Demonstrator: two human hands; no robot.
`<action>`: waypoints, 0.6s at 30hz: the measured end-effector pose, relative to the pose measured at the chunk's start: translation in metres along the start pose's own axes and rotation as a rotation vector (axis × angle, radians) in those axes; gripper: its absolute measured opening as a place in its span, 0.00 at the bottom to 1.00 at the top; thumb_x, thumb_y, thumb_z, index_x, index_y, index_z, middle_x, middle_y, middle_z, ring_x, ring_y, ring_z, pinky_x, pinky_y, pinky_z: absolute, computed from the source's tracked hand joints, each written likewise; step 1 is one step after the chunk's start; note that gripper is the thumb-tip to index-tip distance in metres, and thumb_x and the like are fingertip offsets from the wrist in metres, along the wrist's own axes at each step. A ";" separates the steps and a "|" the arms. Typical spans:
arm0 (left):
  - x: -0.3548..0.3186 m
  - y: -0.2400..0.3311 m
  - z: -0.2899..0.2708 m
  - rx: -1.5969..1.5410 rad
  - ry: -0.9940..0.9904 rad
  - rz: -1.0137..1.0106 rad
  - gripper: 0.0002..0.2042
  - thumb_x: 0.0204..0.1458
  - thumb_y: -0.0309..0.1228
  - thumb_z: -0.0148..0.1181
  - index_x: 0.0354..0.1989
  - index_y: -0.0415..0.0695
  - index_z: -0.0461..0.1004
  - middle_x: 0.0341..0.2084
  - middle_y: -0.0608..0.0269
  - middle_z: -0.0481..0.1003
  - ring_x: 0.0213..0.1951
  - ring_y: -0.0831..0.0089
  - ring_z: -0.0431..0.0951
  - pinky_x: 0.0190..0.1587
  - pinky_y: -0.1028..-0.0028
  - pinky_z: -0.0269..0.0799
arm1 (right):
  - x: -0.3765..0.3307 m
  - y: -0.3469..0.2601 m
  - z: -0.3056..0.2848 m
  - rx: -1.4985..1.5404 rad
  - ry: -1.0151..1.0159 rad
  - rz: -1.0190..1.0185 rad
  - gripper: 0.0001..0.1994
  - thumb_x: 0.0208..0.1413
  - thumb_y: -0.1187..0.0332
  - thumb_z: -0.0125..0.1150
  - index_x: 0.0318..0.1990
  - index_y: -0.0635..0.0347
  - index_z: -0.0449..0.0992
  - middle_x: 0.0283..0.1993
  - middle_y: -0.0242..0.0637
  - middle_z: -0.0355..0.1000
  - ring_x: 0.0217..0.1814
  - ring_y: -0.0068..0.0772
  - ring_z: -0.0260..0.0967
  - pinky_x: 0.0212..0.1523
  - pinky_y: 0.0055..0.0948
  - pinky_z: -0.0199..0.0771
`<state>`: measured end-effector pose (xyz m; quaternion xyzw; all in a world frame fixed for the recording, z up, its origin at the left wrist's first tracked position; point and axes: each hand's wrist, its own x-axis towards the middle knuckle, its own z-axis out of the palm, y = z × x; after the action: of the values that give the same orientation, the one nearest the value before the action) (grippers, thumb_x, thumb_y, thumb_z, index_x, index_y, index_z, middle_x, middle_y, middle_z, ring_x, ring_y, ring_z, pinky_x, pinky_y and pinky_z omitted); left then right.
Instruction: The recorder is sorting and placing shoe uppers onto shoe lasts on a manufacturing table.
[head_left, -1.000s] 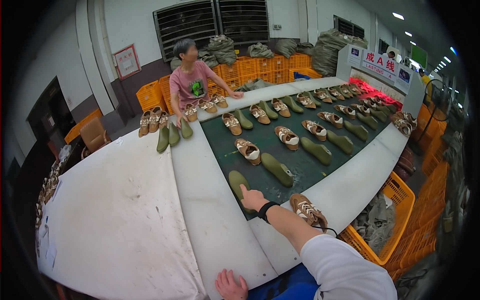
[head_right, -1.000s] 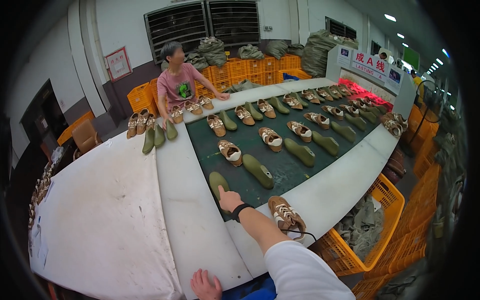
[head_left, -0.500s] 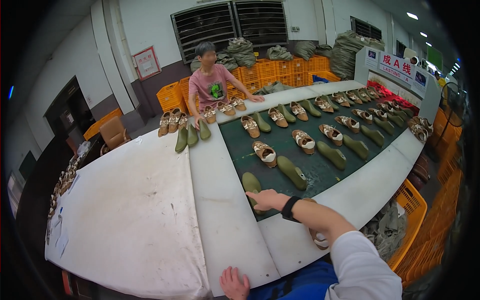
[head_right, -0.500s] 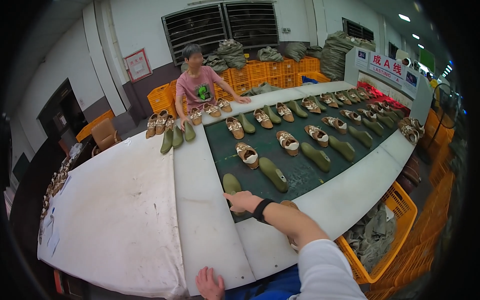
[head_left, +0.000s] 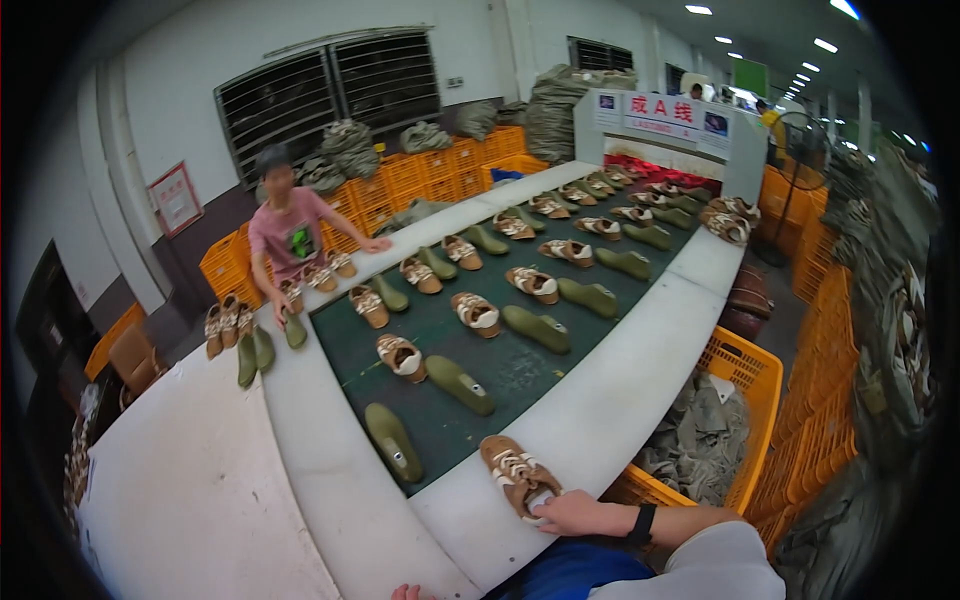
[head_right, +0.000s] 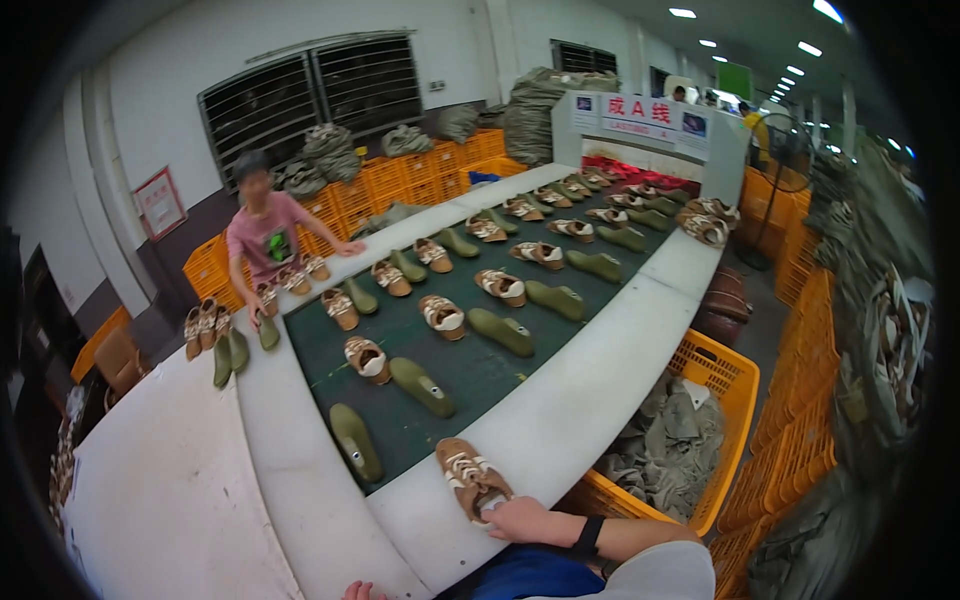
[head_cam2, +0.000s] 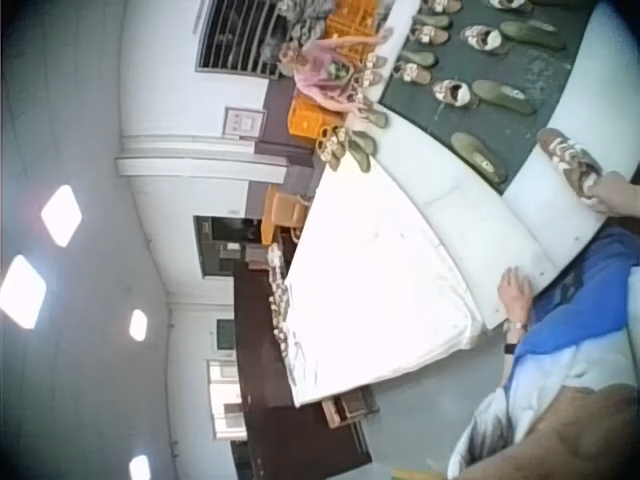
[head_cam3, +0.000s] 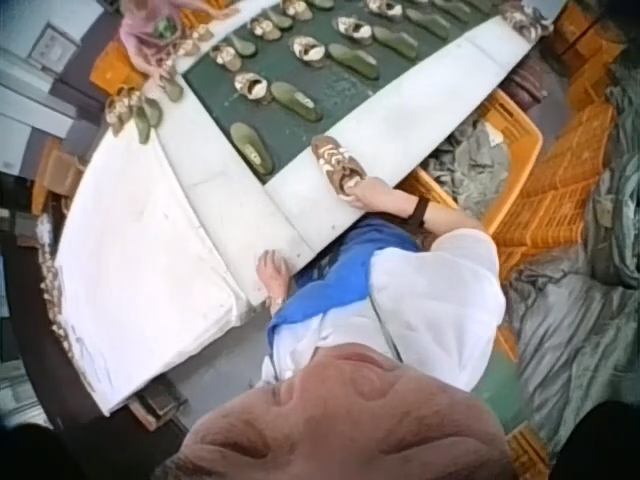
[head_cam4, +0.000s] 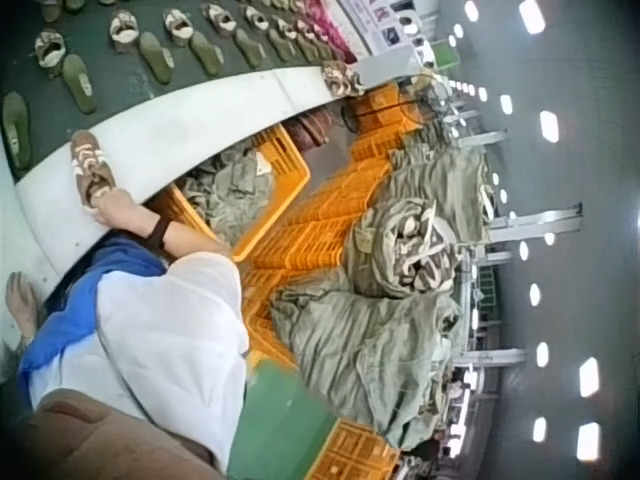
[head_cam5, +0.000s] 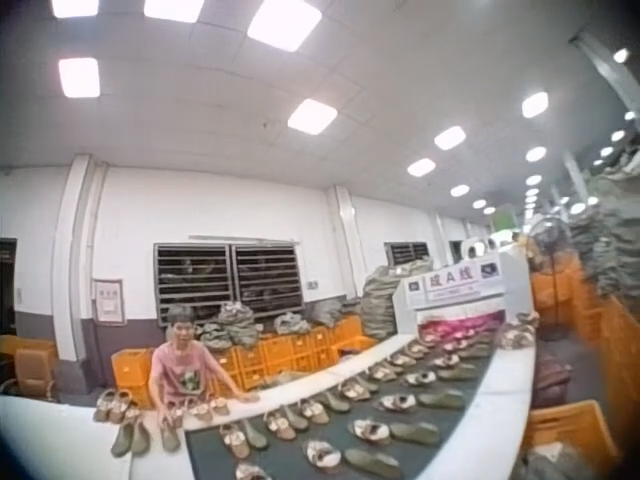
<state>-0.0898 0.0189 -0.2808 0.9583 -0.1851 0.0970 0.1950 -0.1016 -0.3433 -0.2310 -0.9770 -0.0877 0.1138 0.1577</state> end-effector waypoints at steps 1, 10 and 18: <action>0.004 0.004 0.004 -0.193 -0.075 0.000 0.21 0.49 0.32 0.56 0.51 0.37 0.66 0.52 0.44 0.65 0.53 0.49 0.64 0.54 0.56 0.61 | -0.004 -0.008 -0.016 0.071 -0.011 -0.012 0.15 0.52 0.56 0.56 0.41 0.54 0.69 0.31 0.44 0.73 0.34 0.48 0.72 0.32 0.44 0.72; 0.060 0.063 0.000 -1.500 -0.484 -0.250 0.23 0.56 0.36 0.51 0.57 0.36 0.61 0.53 0.50 0.66 0.55 0.60 0.65 0.54 0.68 0.63 | 0.001 -0.084 -0.030 0.652 0.185 -0.683 0.14 0.48 0.62 0.59 0.44 0.52 0.71 0.28 0.41 0.68 0.31 0.46 0.69 0.28 0.40 0.68; 0.059 0.050 -0.016 -1.362 -0.427 -0.330 0.23 0.54 0.36 0.51 0.55 0.34 0.62 0.49 0.52 0.67 0.50 0.63 0.68 0.50 0.70 0.66 | 0.005 -0.109 -0.018 0.541 0.038 -0.623 0.15 0.49 0.56 0.61 0.37 0.53 0.66 0.30 0.42 0.69 0.32 0.50 0.68 0.30 0.41 0.67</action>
<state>-0.0574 -0.0365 -0.2340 0.6379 -0.0915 -0.2589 0.7195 -0.1068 -0.2452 -0.1795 -0.8290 -0.3434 0.0613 0.4372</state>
